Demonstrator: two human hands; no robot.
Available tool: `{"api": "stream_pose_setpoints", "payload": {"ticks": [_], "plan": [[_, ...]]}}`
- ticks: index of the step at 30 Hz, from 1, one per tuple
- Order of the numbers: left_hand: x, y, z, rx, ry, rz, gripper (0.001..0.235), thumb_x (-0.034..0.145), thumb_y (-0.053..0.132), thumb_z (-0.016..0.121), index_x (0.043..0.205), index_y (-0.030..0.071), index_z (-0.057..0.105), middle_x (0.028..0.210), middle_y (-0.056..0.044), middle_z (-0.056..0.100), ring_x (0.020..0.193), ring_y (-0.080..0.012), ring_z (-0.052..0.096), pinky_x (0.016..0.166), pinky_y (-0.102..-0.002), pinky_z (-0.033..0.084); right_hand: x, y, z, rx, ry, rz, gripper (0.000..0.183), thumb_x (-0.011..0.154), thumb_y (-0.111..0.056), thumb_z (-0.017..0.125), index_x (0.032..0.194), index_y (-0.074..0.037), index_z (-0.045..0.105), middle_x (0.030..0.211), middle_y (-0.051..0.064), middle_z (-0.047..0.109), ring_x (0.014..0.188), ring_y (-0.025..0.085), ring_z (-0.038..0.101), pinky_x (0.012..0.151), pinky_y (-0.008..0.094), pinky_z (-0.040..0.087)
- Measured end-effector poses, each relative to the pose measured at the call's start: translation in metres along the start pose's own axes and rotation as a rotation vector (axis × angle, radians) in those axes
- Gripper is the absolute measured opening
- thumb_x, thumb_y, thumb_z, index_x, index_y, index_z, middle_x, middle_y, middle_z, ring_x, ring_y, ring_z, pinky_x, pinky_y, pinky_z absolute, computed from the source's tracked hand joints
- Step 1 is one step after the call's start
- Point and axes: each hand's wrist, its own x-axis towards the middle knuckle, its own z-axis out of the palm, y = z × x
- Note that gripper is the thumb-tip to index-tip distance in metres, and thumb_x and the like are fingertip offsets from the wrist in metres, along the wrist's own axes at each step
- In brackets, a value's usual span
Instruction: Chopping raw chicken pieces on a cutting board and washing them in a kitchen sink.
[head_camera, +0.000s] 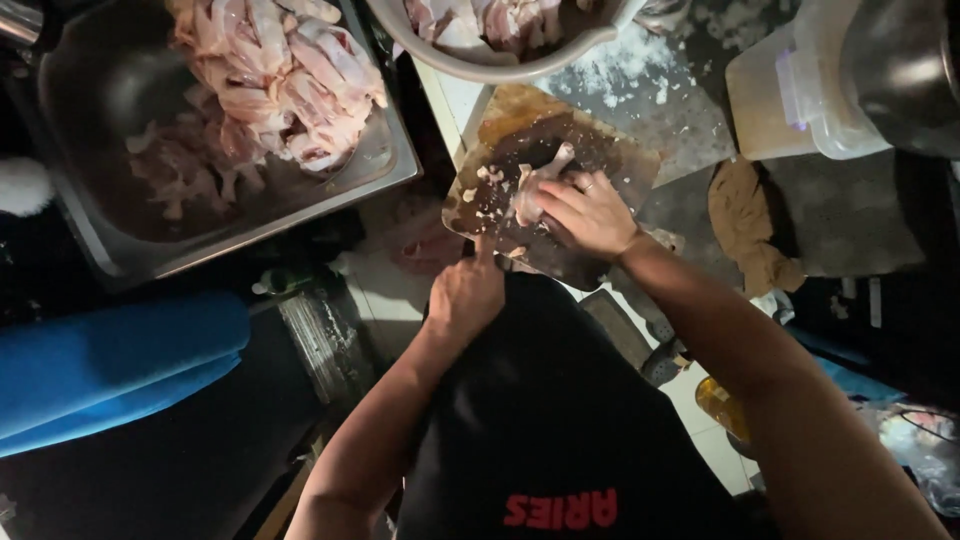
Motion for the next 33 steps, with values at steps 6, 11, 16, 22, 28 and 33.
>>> {"api": "stream_pose_setpoints", "payload": {"ticks": [6,11,16,22,28,33], "plan": [[-0.011,0.018,-0.009,0.053,0.055,0.037,0.063,0.089,0.018,0.045,0.150,0.005,0.037,0.079,-0.014,0.075,0.074,-0.0357,0.078,0.063,-0.048,0.063,0.021,-0.016,-0.023,0.062,0.017,-0.011,0.023,0.104,-0.027,0.059,0.113,-0.010,0.071,0.116,0.009,0.069,0.096,0.032,0.064,0.069,0.040,0.044],[-0.013,0.018,0.015,0.095,0.185,0.055,0.046,0.094,0.019,0.041,0.137,0.007,0.050,0.072,-0.009,0.073,0.064,-0.0335,0.076,0.055,-0.043,0.060,0.031,-0.028,-0.026,0.033,0.052,0.054,0.031,0.104,-0.042,0.056,0.105,-0.017,0.075,0.115,0.004,0.070,0.086,0.027,0.064,0.065,0.036,0.042],[-0.008,0.021,0.034,0.121,0.336,-0.005,0.043,0.094,0.018,0.045,0.136,0.013,0.052,0.059,-0.004,0.069,0.056,-0.0268,0.074,0.050,-0.038,0.057,0.023,-0.032,-0.009,0.010,0.145,0.076,0.033,0.104,-0.040,0.056,0.106,-0.013,0.075,0.110,0.008,0.071,0.084,0.030,0.066,0.070,0.037,0.051],[0.017,0.028,0.073,0.120,0.501,-0.079,0.026,0.089,0.020,0.050,0.114,0.022,0.057,0.054,-0.002,0.066,0.051,-0.0242,0.072,0.048,-0.035,0.054,0.016,-0.027,-0.010,0.029,0.103,0.115,0.037,0.103,-0.041,0.059,0.114,-0.010,0.074,0.113,0.013,0.070,0.087,0.033,0.068,0.072,0.040,0.051],[0.039,0.046,0.045,0.190,0.435,-0.044,0.036,0.084,0.026,0.057,0.119,0.017,0.056,0.066,0.000,0.072,0.062,-0.0210,0.076,0.054,-0.034,0.058,0.019,-0.026,-0.013,0.103,0.064,0.117,0.039,0.104,-0.036,0.056,0.118,-0.005,0.074,0.115,0.017,0.069,0.090,0.037,0.068,0.072,0.043,0.052],[0.078,0.035,0.063,-0.117,0.058,-0.074,0.023,0.094,0.031,0.047,0.110,0.016,0.045,0.077,-0.010,0.076,0.077,-0.0364,0.078,0.068,-0.048,0.061,0.016,-0.029,-0.015,0.111,0.034,0.107,0.031,0.091,-0.020,0.073,0.117,-0.003,0.073,0.117,0.018,0.067,0.092,0.039,0.068,0.076,0.048,0.052]]}}
